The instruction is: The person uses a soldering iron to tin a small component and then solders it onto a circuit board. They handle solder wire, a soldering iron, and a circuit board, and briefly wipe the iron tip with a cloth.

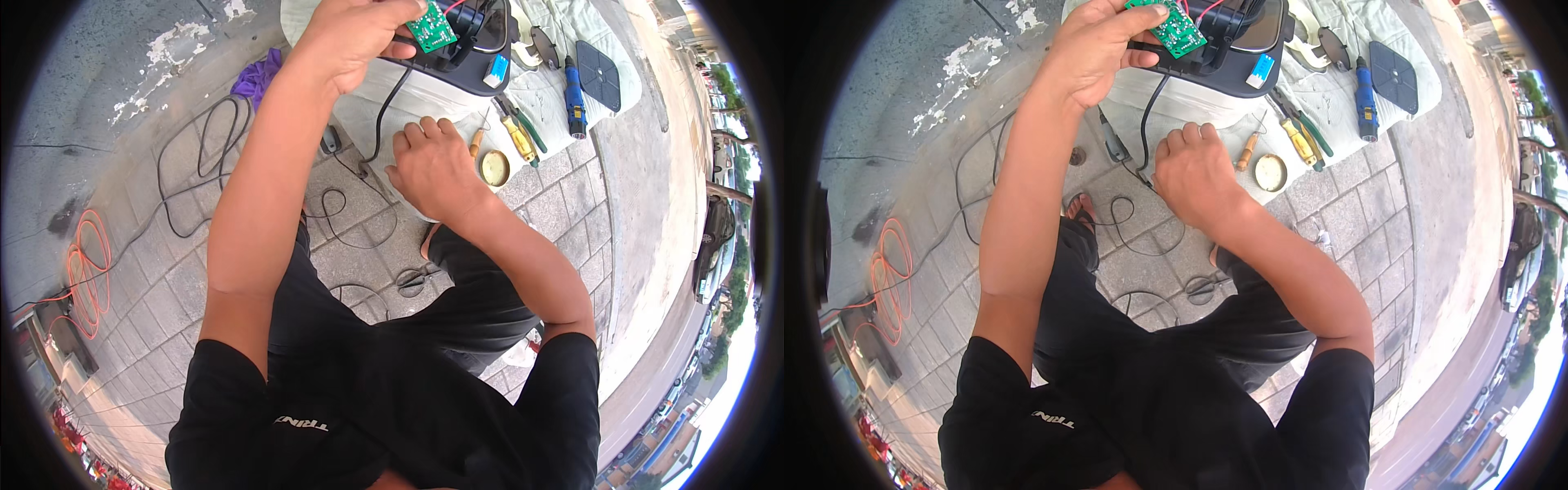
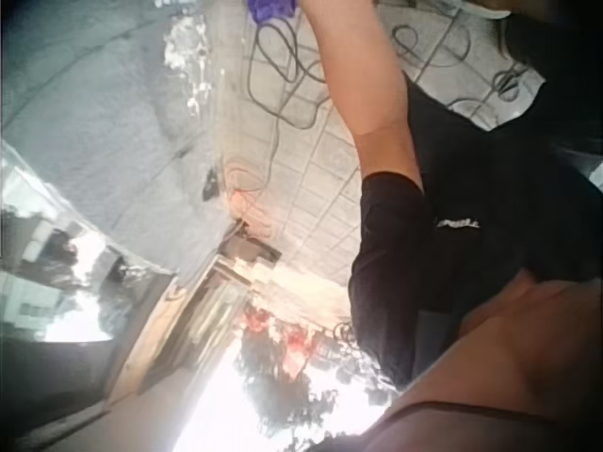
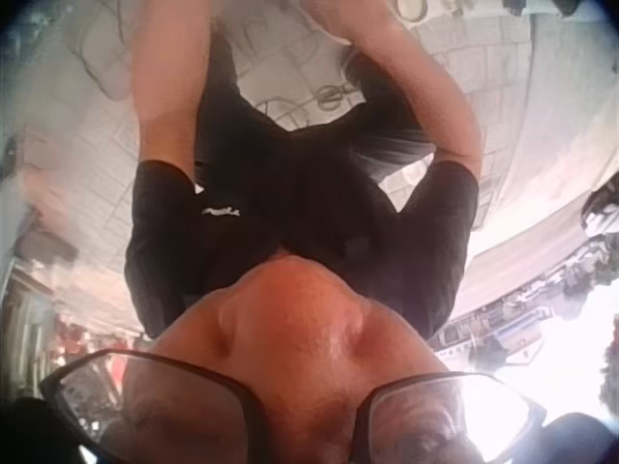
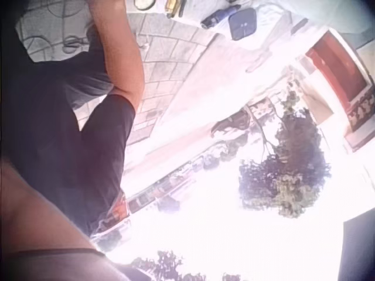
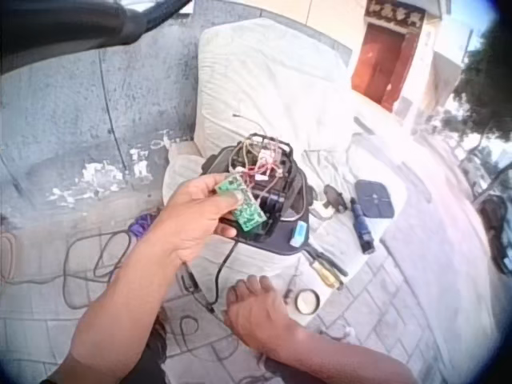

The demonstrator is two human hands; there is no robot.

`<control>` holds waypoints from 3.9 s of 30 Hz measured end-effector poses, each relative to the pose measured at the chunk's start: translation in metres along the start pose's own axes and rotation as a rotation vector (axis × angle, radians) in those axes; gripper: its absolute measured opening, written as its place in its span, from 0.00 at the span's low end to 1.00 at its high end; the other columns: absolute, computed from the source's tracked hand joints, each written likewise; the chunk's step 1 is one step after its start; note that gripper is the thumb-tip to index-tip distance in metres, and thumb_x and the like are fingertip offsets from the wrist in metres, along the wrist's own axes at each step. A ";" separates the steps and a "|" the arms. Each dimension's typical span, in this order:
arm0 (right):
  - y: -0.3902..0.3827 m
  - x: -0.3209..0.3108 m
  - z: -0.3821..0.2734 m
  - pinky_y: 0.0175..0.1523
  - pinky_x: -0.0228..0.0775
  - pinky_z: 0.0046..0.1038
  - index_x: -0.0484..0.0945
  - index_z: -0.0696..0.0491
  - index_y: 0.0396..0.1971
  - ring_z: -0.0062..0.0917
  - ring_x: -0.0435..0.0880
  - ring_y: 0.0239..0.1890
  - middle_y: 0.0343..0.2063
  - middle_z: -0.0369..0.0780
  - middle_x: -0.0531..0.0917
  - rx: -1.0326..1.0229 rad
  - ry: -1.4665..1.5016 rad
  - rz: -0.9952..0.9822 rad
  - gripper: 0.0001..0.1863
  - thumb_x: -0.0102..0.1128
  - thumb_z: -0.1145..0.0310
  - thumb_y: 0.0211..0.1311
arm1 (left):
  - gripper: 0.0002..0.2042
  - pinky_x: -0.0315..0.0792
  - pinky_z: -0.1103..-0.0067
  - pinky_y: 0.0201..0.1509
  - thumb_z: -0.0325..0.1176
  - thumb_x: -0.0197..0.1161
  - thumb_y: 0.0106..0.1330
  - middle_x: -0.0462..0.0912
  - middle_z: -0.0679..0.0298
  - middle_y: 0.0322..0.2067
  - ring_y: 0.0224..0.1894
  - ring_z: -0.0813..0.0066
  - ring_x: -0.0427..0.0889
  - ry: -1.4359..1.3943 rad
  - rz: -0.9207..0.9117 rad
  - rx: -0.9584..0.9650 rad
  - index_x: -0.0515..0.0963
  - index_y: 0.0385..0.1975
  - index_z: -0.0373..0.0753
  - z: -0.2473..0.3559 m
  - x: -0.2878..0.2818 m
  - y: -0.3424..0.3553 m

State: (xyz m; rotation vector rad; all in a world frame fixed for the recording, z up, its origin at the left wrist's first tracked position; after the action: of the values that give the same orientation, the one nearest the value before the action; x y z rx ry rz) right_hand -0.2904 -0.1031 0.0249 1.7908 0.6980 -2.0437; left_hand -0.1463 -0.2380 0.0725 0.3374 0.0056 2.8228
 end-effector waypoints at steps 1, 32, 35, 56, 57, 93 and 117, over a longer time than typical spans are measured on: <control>0.009 0.007 -0.009 0.59 0.67 0.41 0.87 0.56 0.46 0.40 0.80 0.52 0.43 0.44 0.86 0.022 -0.155 -0.124 0.18 0.64 0.59 0.63 | 0.17 0.78 0.83 0.35 0.35 0.70 0.71 0.87 0.70 0.41 0.40 0.82 0.83 -0.004 0.026 -0.021 0.81 0.57 0.39 0.005 0.003 -0.001; -0.013 0.038 0.051 0.51 0.67 0.28 0.73 0.48 0.29 0.26 0.78 0.38 0.27 0.32 0.76 -0.919 -0.040 0.281 0.06 0.59 0.65 0.55 | 0.14 0.76 0.82 0.34 0.33 0.69 0.69 0.88 0.68 0.40 0.38 0.79 0.85 -0.106 0.014 -0.154 0.82 0.52 0.39 0.018 0.006 -0.005; -0.014 0.036 0.052 0.56 0.68 0.31 0.73 0.49 0.31 0.27 0.78 0.39 0.28 0.33 0.75 -0.908 -0.009 0.261 0.07 0.59 0.64 0.55 | 0.11 0.76 0.82 0.34 0.33 0.69 0.70 0.88 0.69 0.39 0.38 0.79 0.85 -0.144 -0.009 -0.191 0.82 0.49 0.40 0.019 0.000 -0.002; -0.044 0.022 0.016 0.70 0.70 0.43 0.80 0.56 0.48 0.36 0.81 0.60 0.47 0.40 0.84 -0.696 0.155 0.424 0.22 0.68 0.67 0.51 | 0.03 0.78 0.81 0.28 0.28 0.62 0.72 0.86 0.65 0.31 0.28 0.78 0.82 -0.166 -0.063 -0.185 0.82 0.36 0.39 0.007 0.000 0.017; -0.053 0.023 -0.001 0.65 0.73 0.40 0.81 0.56 0.48 0.36 0.82 0.56 0.45 0.40 0.84 -0.692 0.254 0.488 0.22 0.69 0.69 0.50 | 0.03 0.78 0.81 0.28 0.28 0.62 0.72 0.86 0.65 0.31 0.28 0.78 0.82 -0.161 -0.059 -0.180 0.82 0.36 0.38 0.007 -0.002 0.017; -0.116 0.083 -0.121 0.43 0.81 0.37 0.77 0.58 0.50 0.44 0.89 0.37 0.37 0.50 0.86 0.491 1.064 0.521 0.22 0.74 0.70 0.57 | 0.01 0.74 0.82 0.25 0.28 0.65 0.70 0.86 0.65 0.30 0.27 0.77 0.81 -0.133 0.089 -0.168 0.82 0.37 0.39 0.013 0.008 0.013; -0.184 0.152 -0.127 0.33 0.75 0.35 0.77 0.57 0.46 0.25 0.75 0.23 0.26 0.38 0.77 1.082 2.573 0.477 0.21 0.64 0.52 0.74 | 0.03 0.74 0.85 0.22 0.29 0.64 0.73 0.86 0.67 0.28 0.23 0.81 0.79 -0.066 0.027 -0.119 0.82 0.35 0.39 0.005 0.005 0.024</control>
State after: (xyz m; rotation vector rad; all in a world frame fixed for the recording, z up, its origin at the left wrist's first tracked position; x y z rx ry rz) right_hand -0.3103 0.1306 -0.1103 -2.2314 0.4956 -1.0275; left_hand -0.1567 -0.2598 0.0797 0.4062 -0.1811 2.8217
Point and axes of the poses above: each hand's wrist, its own y-axis towards the middle knuckle, its own x-axis out of the palm, z = x × y, the point moved 2 cm from there along y, towards the middle knuckle
